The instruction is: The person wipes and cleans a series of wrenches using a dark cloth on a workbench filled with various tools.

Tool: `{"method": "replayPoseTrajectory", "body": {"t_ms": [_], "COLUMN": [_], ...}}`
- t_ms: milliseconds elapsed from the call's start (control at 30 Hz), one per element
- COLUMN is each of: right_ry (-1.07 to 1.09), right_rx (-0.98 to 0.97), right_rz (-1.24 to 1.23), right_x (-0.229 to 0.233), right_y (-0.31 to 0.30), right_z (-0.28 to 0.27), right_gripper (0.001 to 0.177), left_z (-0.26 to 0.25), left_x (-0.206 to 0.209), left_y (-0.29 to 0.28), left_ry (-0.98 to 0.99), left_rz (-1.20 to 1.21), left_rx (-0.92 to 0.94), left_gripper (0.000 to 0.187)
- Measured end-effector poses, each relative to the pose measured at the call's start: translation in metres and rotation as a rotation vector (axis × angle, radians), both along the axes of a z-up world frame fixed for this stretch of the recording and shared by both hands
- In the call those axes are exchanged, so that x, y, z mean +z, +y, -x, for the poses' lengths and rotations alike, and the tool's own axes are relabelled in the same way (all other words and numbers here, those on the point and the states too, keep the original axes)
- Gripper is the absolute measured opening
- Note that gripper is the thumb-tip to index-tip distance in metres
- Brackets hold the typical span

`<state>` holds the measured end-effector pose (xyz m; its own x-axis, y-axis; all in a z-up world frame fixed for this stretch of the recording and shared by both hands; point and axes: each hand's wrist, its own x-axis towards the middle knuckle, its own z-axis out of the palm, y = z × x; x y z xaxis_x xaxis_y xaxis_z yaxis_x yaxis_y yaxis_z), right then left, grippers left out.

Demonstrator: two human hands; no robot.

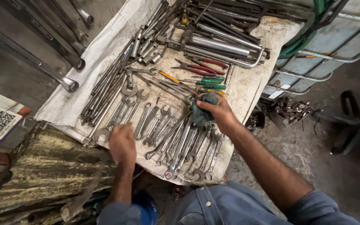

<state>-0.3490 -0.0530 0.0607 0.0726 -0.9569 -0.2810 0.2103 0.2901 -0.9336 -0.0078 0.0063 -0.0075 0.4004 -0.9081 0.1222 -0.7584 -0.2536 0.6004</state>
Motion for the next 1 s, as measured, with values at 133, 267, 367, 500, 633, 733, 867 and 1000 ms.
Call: {"method": "replayPoseTrajectory", "body": {"t_ms": [133, 267, 367, 500, 633, 733, 867, 1000], "right_ry": [-0.009, -0.26, -0.446, -0.473, -0.512, -0.524, -0.539, -0.578], "right_rx": [0.066, 0.198, 0.332, 0.422, 0.428, 0.374, 0.357, 0.375], "right_rz": [-0.063, -0.201, -0.081, -0.12, -0.216, -0.284, -0.265, -0.247], "right_x": [0.014, 0.028, 0.018, -0.006, -0.024, -0.031, -0.048, -0.059], "right_y": [0.007, 0.009, 0.004, -0.008, -0.012, -0.011, -0.009, -0.011], "right_z": [-0.008, -0.033, -0.06, -0.107, -0.129, -0.13, -0.124, -0.122], "right_gripper": [0.045, 0.051, 0.05, 0.05, 0.048, 0.043, 0.039, 0.038], "left_z": [-0.022, -0.024, -0.034, -0.05, -0.044, -0.056, -0.079, -0.09], "left_x": [0.011, -0.003, -0.026, -0.029, -0.012, -0.005, -0.022, -0.038], "left_y": [0.014, 0.023, 0.021, 0.012, 0.013, 0.005, -0.005, -0.026], "left_ry": [-0.426, -0.487, -0.472, -0.424, -0.229, -0.07, -0.115, -0.239], "left_rz": [-0.04, -0.022, 0.031, -0.015, -0.196, -0.186, -0.112, -0.329], "left_rx": [0.025, -0.001, 0.007, -0.055, 0.035, 0.04, 0.027, -0.025], "left_gripper": [0.033, 0.045, 0.037, 0.04, 0.046, 0.058, 0.073, 0.067]}}
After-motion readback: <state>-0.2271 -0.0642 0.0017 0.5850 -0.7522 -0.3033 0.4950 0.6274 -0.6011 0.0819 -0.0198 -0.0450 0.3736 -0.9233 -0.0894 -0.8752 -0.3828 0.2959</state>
